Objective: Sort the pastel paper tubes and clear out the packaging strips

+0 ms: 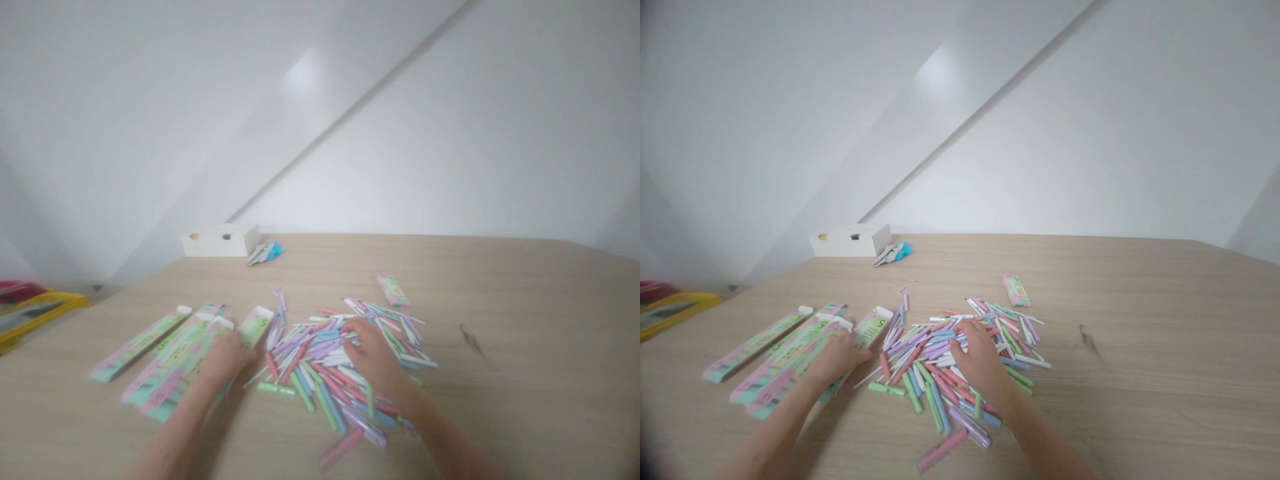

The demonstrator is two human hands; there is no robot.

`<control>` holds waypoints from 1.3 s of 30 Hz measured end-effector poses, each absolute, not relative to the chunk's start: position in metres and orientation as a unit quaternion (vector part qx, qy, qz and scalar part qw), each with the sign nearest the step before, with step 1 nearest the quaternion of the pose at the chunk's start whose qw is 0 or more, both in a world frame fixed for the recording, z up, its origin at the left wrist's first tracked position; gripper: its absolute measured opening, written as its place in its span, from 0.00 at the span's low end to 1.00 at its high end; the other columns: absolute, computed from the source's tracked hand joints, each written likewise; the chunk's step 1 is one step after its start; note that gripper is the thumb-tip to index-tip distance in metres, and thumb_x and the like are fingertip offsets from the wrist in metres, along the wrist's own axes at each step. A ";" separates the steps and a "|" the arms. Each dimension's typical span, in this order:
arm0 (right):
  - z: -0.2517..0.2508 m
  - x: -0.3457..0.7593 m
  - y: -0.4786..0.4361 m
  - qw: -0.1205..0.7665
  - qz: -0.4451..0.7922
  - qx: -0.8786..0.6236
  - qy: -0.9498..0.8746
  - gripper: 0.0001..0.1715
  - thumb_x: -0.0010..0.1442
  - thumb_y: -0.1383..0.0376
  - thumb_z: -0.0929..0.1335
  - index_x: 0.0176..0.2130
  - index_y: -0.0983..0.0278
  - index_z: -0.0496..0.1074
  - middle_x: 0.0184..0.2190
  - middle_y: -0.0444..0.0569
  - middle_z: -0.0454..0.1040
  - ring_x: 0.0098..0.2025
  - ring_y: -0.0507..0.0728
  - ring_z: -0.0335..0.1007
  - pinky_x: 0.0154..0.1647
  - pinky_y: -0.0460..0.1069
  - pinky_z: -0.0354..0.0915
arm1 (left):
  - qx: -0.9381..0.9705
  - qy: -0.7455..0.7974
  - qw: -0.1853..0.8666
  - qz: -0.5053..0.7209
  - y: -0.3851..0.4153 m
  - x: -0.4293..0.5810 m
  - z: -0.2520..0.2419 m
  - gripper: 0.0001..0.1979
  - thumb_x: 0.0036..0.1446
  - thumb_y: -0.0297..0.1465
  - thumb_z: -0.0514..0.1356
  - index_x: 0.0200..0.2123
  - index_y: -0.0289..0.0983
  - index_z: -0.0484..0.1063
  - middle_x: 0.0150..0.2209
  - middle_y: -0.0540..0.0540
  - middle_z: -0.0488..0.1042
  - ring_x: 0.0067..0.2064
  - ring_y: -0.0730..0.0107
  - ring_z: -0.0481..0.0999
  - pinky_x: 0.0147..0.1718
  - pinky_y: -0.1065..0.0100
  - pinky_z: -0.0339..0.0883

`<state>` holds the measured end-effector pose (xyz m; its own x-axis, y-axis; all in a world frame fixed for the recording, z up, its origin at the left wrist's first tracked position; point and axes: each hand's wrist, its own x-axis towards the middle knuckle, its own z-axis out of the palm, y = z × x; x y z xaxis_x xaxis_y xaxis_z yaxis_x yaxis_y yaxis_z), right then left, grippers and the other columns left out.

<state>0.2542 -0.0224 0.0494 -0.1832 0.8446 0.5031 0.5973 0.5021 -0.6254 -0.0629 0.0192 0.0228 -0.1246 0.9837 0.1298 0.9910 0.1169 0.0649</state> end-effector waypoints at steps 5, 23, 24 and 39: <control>0.049 0.253 -0.018 0.447 0.214 -0.501 -0.709 0.13 0.60 0.64 0.63 0.44 0.63 0.71 0.43 0.52 0.74 0.48 0.60 0.70 0.48 0.55 0.65 | -0.696 -0.690 0.125 -0.151 0.005 -0.023 0.046 0.21 0.55 0.38 0.54 0.47 0.29 0.63 0.45 0.32 0.70 0.47 0.46 0.73 0.42 0.55 0.65; 0.057 0.277 -0.024 0.464 0.286 -0.457 -0.703 0.28 0.63 0.67 0.58 0.61 0.58 0.59 0.26 0.42 0.67 0.25 0.53 0.63 0.29 0.47 0.63 | -0.835 -0.422 -0.004 -0.353 -0.003 0.041 0.005 0.31 0.52 0.33 0.62 0.58 0.39 0.56 0.54 0.39 0.64 0.57 0.53 0.62 0.56 0.51 0.58; 0.058 0.278 -0.024 0.448 0.275 -0.454 -0.720 0.28 0.62 0.69 0.58 0.60 0.58 0.62 0.26 0.42 0.68 0.26 0.53 0.63 0.30 0.48 0.62 | -0.836 -0.419 -0.003 -0.353 -0.003 0.039 0.005 0.31 0.52 0.33 0.63 0.58 0.39 0.56 0.54 0.39 0.64 0.57 0.53 0.61 0.56 0.52 0.58; 0.064 0.283 -0.027 0.374 0.165 -0.444 -0.798 0.24 0.53 0.72 0.64 0.50 0.60 0.66 0.43 0.48 0.74 0.37 0.55 0.69 0.38 0.49 0.63 | -0.855 -0.394 -0.020 -0.337 -0.009 0.040 0.017 0.37 0.51 0.31 0.63 0.63 0.45 0.53 0.53 0.42 0.64 0.55 0.54 0.62 0.54 0.55 0.58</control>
